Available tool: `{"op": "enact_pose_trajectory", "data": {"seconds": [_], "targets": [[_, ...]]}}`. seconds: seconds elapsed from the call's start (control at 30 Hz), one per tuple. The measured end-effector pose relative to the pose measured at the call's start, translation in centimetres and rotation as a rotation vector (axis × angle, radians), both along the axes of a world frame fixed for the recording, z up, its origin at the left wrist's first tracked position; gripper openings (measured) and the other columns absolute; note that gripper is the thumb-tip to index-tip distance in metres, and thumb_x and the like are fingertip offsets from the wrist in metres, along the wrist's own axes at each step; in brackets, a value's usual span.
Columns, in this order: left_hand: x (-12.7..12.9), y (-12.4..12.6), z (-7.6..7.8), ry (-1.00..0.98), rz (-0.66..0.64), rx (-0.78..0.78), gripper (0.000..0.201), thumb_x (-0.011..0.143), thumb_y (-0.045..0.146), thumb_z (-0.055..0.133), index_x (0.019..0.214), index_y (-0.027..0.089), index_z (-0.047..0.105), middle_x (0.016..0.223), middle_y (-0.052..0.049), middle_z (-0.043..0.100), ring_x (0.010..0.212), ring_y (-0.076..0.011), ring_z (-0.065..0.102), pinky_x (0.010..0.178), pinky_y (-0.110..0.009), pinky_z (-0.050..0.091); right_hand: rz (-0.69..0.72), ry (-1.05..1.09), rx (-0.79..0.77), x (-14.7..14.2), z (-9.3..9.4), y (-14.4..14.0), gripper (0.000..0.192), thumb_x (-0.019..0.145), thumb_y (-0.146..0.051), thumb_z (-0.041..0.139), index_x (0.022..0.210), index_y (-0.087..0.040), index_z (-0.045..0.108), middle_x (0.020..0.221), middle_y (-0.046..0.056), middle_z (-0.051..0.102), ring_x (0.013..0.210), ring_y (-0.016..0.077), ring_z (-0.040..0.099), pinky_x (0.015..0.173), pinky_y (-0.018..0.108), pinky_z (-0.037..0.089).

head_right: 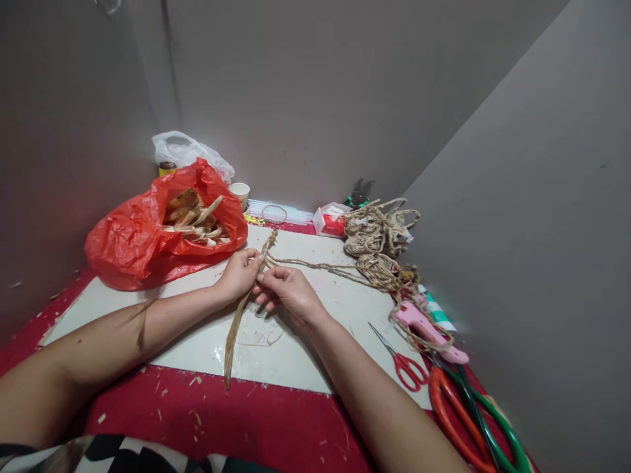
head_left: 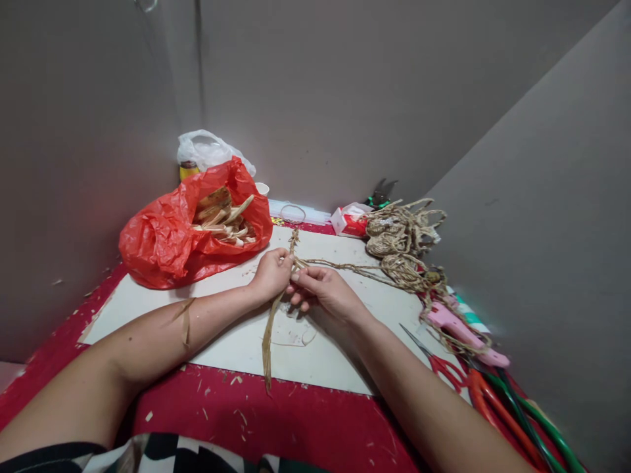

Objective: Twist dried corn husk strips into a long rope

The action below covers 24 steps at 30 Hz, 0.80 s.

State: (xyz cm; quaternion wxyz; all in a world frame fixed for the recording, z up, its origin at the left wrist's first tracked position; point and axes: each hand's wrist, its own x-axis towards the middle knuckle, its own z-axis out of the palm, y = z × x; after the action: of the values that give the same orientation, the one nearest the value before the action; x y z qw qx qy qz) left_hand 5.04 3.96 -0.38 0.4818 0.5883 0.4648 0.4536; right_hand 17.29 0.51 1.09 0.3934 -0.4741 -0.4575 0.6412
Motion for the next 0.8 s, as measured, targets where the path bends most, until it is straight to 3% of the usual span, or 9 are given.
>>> {"op": "enact_pose_trajectory", "data": {"seconds": [0.17,0.27,0.37,0.57,0.8], "targets": [[-0.1,0.4,-0.1,0.021,0.028,0.038,0.020,0.083,0.024,0.044,0.065,0.017,0.046,0.049,0.005,0.044,0.043,-0.0070,0.041,0.044,-0.019,0.029,0.062,-0.057,-0.005,0.3,0.9,-0.2,0.024,0.064,-0.032,0.072,0.063,-0.014,0.056,0.064,0.004,0.068,0.044,0.0083,0.059,0.037,0.015,0.045],[-0.2,0.5,-0.2,0.033,0.084,0.101,0.023,0.084,0.026,0.044,0.062,0.017,0.043,0.049,0.006,0.041,0.045,-0.0072,0.039,0.047,-0.019,0.029,0.131,-0.220,-0.002,0.3,1.5,-0.4,0.023,0.067,-0.030,0.067,0.058,-0.013,0.055,0.056,0.004,0.065,0.039,0.0082,0.056,0.035,0.015,0.042],[-0.1,0.4,-0.4,0.056,0.080,0.122,0.025,0.084,0.027,0.043,0.062,0.017,0.042,0.049,0.005,0.041,0.047,-0.0080,0.040,0.049,-0.020,0.030,0.111,-0.324,0.044,-0.1,1.4,-0.6,0.022,0.069,-0.026,0.063,0.056,-0.014,0.052,0.050,0.002,0.062,0.035,0.0070,0.053,0.033,0.014,0.037],[0.1,0.1,-0.4,0.122,0.047,0.111,0.021,0.084,0.027,0.043,0.066,0.017,0.046,0.048,0.006,0.041,0.046,-0.0083,0.039,0.049,-0.020,0.028,0.091,-0.191,0.045,-0.5,0.5,-0.6,0.024,0.068,-0.031,0.066,0.061,-0.015,0.050,0.052,-0.001,0.061,0.035,0.0058,0.052,0.033,0.014,0.038],[0.1,0.1,-0.2,0.033,0.030,0.019,0.018,0.082,0.025,0.044,0.065,0.018,0.046,0.046,0.006,0.041,0.042,-0.0080,0.039,0.048,-0.021,0.030,0.217,-0.052,-0.007,0.8,0.7,-0.2,0.026,0.068,-0.035,0.070,0.069,-0.014,0.055,0.063,0.002,0.067,0.041,0.0065,0.056,0.035,0.013,0.043]]}}
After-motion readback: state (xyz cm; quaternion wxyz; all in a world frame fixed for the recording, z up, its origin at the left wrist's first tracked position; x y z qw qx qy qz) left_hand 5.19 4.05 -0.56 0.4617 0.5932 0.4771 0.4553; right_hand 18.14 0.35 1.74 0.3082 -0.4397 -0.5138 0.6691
